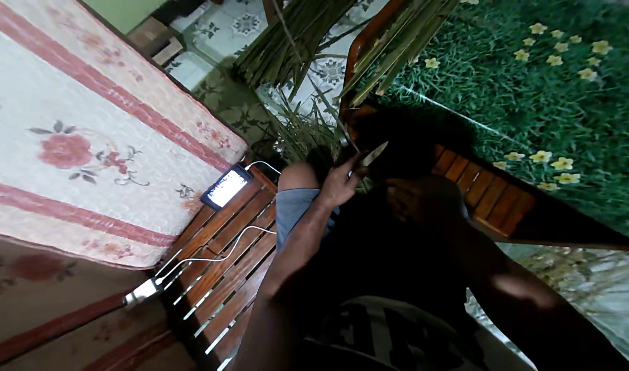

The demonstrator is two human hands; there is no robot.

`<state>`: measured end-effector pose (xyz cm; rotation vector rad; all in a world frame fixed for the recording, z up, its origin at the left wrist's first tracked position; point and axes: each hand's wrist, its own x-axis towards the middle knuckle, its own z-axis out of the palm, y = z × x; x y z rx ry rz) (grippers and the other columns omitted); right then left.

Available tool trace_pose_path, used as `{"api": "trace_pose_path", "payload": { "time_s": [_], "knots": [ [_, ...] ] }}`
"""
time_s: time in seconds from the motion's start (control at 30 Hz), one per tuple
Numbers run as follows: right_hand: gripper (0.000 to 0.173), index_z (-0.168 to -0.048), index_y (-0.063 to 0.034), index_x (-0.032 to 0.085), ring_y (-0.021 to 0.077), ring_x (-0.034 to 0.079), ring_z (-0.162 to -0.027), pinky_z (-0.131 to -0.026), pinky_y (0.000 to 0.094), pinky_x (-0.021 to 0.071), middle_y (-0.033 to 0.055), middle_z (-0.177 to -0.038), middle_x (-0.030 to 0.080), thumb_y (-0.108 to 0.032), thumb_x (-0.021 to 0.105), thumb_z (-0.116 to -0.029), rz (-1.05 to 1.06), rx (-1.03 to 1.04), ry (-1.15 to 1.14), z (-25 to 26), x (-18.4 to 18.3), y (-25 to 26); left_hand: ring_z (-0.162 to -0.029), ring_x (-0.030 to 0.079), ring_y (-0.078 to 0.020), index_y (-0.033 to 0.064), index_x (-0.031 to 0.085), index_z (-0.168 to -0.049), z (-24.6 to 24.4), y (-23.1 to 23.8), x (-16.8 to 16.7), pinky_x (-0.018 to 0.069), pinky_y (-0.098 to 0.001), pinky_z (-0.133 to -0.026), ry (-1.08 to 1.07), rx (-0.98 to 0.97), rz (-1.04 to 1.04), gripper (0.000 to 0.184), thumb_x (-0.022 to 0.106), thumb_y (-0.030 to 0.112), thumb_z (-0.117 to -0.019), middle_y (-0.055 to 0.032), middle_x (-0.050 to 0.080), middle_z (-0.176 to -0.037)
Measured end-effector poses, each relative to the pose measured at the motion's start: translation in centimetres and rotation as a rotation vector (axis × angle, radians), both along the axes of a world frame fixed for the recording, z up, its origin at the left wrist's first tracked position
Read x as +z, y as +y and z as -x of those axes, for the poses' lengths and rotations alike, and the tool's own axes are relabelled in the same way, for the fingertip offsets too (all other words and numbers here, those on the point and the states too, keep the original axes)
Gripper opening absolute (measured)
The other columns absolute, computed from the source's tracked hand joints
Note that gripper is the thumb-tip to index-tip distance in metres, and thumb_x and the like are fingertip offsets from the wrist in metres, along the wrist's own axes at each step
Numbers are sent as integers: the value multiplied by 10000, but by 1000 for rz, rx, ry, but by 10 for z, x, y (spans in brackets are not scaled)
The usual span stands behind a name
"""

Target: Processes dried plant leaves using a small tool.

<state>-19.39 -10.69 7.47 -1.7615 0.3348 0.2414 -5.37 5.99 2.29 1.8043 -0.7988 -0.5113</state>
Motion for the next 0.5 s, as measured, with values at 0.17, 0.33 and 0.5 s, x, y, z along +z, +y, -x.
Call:
{"api": "trace_pose_path", "payload": {
  "time_s": [0.17,0.33,0.5],
  "knots": [
    [400,-1317,-31,585,38,450,-487,-480,221,446,-85,-645,470,-160,328,-1039,-120,85,-36,5,-23,1,-896,639,-212,97,502,-1507,-13,11,-4,543,-417,-835,209,292,40,452,454,294,-1103,-165,681,-1110],
    [405,-1322,-16,571,29,436,-483,-480,214,437,-96,-633,458,-168,330,-1035,-137,72,-14,17,-21,3,-805,577,-138,85,482,-1517,-26,13,-10,513,-319,-743,298,321,134,464,449,297,-1105,-140,664,-1136],
    [402,-1284,19,586,8,472,-517,-501,195,457,-83,-670,506,-191,363,-1023,4,142,11,60,-22,-1,-579,465,-92,106,443,-1535,-39,11,-17,441,-253,-541,450,414,332,462,450,278,-1106,-38,552,-783]
  ]
}}
